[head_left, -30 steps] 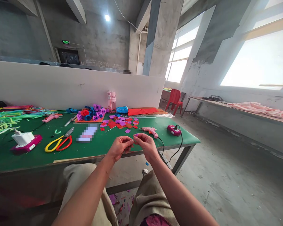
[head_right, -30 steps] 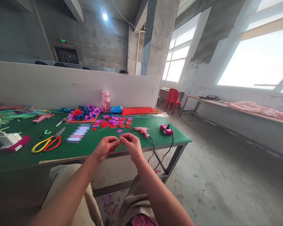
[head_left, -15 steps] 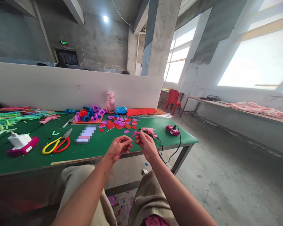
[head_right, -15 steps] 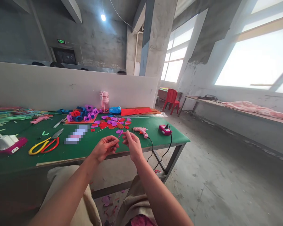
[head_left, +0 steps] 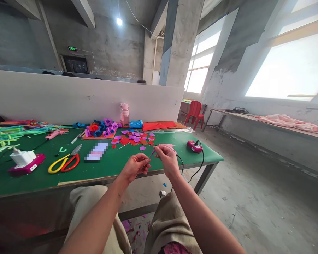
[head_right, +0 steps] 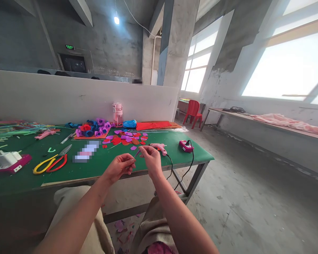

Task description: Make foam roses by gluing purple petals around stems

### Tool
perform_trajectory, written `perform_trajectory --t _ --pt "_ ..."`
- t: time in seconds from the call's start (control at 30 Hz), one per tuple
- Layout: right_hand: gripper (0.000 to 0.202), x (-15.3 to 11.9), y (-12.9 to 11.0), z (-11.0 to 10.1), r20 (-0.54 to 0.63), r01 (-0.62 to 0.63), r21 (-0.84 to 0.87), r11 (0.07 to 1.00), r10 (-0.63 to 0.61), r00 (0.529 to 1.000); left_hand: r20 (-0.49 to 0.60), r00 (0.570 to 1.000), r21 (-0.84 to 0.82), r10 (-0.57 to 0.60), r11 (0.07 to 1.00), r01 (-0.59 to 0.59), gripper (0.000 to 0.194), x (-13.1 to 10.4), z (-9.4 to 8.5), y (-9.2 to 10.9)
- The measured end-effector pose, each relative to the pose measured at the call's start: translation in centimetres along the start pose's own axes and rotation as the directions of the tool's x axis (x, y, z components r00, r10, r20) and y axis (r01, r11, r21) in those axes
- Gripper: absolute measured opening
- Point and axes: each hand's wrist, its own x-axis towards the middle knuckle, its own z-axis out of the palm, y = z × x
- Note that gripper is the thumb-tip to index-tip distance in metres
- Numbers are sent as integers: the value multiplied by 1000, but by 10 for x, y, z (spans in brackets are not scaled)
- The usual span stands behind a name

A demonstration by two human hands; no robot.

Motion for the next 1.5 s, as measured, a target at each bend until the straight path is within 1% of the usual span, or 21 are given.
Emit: perform_trajectory --t 0.07,0.1,0.13,0.27,0.33,0.43,0.6,0.73,0.93,1.07,1.17,1.23,1.3,1.37,1.43,1.5 --pt "27 1 0 -4 -80 17 74 997 -11 997 -11 1000 -6 0 1000 0 28 0 0 0" --pt "27 0 0 -5 -101 10 98 995 0 995 -18 1000 -10 -1 1000 1 28 1 0 0" --pt "27 -2 1 -6 -98 -11 106 994 22 995 -22 1000 -14 -2 1000 2 28 1 -1 0" --pt "25 -10 8 -4 48 -133 59 989 130 990 -18 1000 -39 -5 999 4 28 3 0 -2" --pt "25 -13 11 0 108 -150 42 988 145 983 -9 1000 -56 -10 998 9 29 3 0 -2" --pt "26 -13 16 4 139 -134 19 991 130 982 0 1000 -72 -18 997 18 30 3 0 -2" --pt "29 -10 19 4 116 -105 -7 994 105 988 -4 1000 -65 -11 998 11 31 3 0 -2" --pt "31 -10 16 4 127 -94 -33 995 98 987 -3 1000 -50 -14 999 13 31 3 1 -2" --pt "29 -5 12 4 88 -20 -92 996 29 996 7 1000 -17 -27 999 27 31 3 3 -4" --pt "29 1 8 -2 46 -4 -40 999 6 999 38 999 -3 -33 999 33 29 2 1 -4" --pt "36 2 7 -8 13 -44 56 997 43 999 44 998 -19 -36 999 37 27 1 -1 -2" --pt "40 1 7 -11 55 -94 79 992 89 994 38 998 -35 -41 998 42 26 1 -3 -1" --pt "38 -1 8 -12 122 -122 41 992 117 986 43 998 -50 -44 998 46 25 1 -3 0" --pt "35 -2 9 -11 170 -119 -11 993 120 978 54 997 -62 -46 997 49 25 1 -4 0" --pt "33 -3 8 -8 189 -110 -40 993 116 975 66 996 -70 -51 996 56 26 1 -3 -1" --pt "33 -2 6 -6 184 -103 -56 993 112 977 69 996 -71 -57 995 62 26 1 -2 -1"
